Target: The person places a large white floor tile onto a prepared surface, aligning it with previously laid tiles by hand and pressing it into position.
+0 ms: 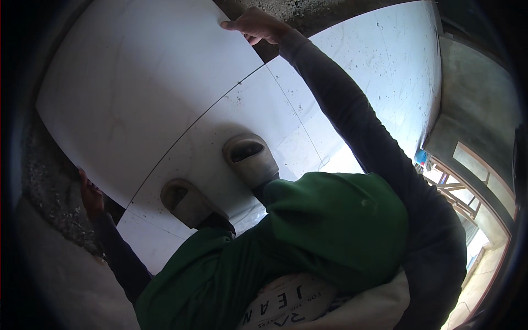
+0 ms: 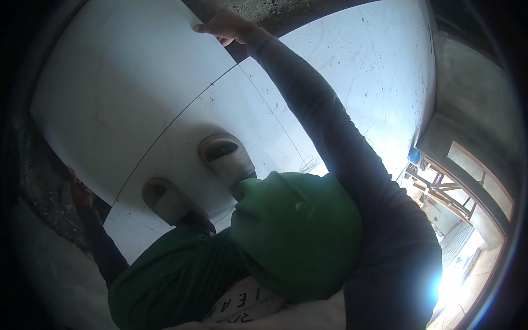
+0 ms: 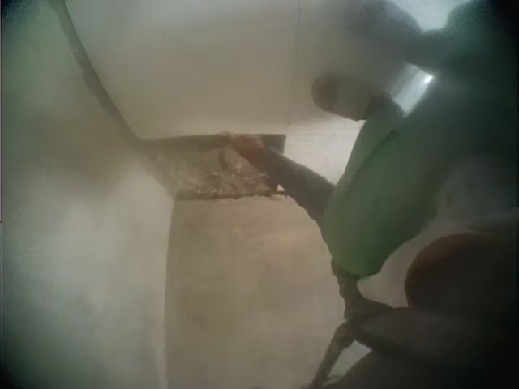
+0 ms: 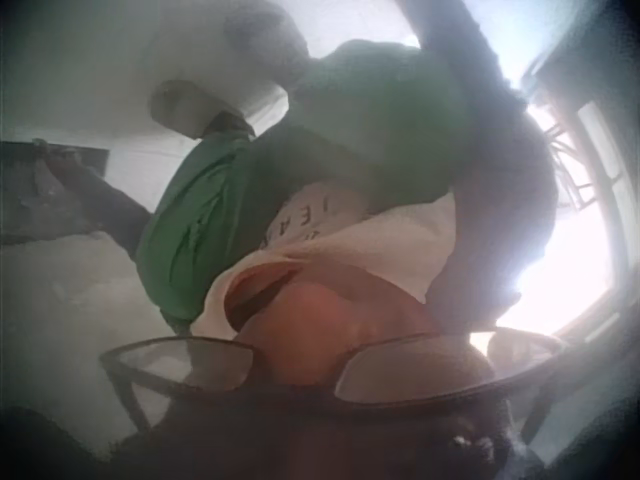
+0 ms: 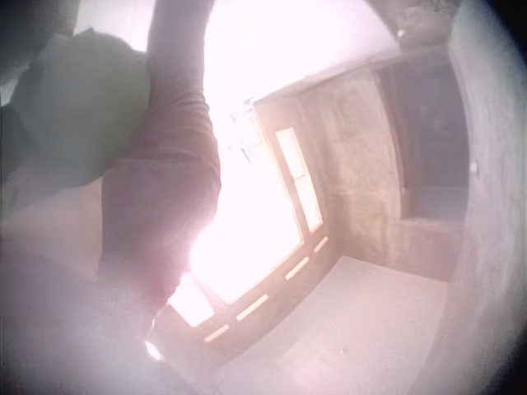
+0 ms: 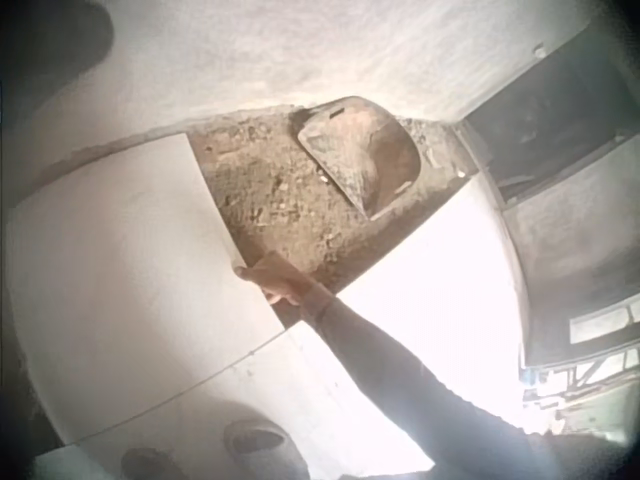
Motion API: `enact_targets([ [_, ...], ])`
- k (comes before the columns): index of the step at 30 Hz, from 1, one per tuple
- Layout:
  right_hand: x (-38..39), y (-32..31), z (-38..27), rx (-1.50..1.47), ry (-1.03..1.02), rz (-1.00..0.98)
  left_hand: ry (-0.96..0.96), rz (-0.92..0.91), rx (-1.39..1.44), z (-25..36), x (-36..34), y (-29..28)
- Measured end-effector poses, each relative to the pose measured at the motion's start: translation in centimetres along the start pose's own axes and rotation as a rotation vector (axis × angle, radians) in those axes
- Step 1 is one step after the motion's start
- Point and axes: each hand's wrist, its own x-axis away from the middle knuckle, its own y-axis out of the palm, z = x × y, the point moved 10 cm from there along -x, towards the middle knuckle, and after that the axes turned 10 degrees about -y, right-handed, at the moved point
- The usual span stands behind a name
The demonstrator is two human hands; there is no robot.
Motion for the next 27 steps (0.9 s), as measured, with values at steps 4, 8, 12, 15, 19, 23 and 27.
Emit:
enact_targets([
  [4,-0.3,-0.4,0.4,-0.033,-0.042,0.036,0.004,-0.021,-0.067,0.2,-0.1,-0.2],
  [8,-0.5,-0.3,1.1,-0.077,-0.023,0.006,-0.041,-0.05,0.0,0.0,-0.6,-0.5],
  [12,-1.0,0.0,2.2,-0.047,-0.002,-0.022,-0.024,-0.047,-0.017,0.1,-1.1,-1.4],
  [15,-0.9,-0.2,2.3,0.018,-0.028,-0.032,-0.14,-0.346,0.1,-1.4,-0.8,0.7],
  [19,-0.1,-0.3,1.5,-0.015,0.01,-0.014,-0.008,-0.169,0.15,-0.2,-0.6,-1.6],
  [23,0.2,-0.2,-0.2,-0.183,-0.036,0.017,0.018,-0.218,-0.066,0.3,-0.2,-0.2],
  [27,0.7,-0.2,-0.8,-0.131,0.011,-0.021,0.132,-0.064,-0.169,1.1,1.0,-0.2],
])
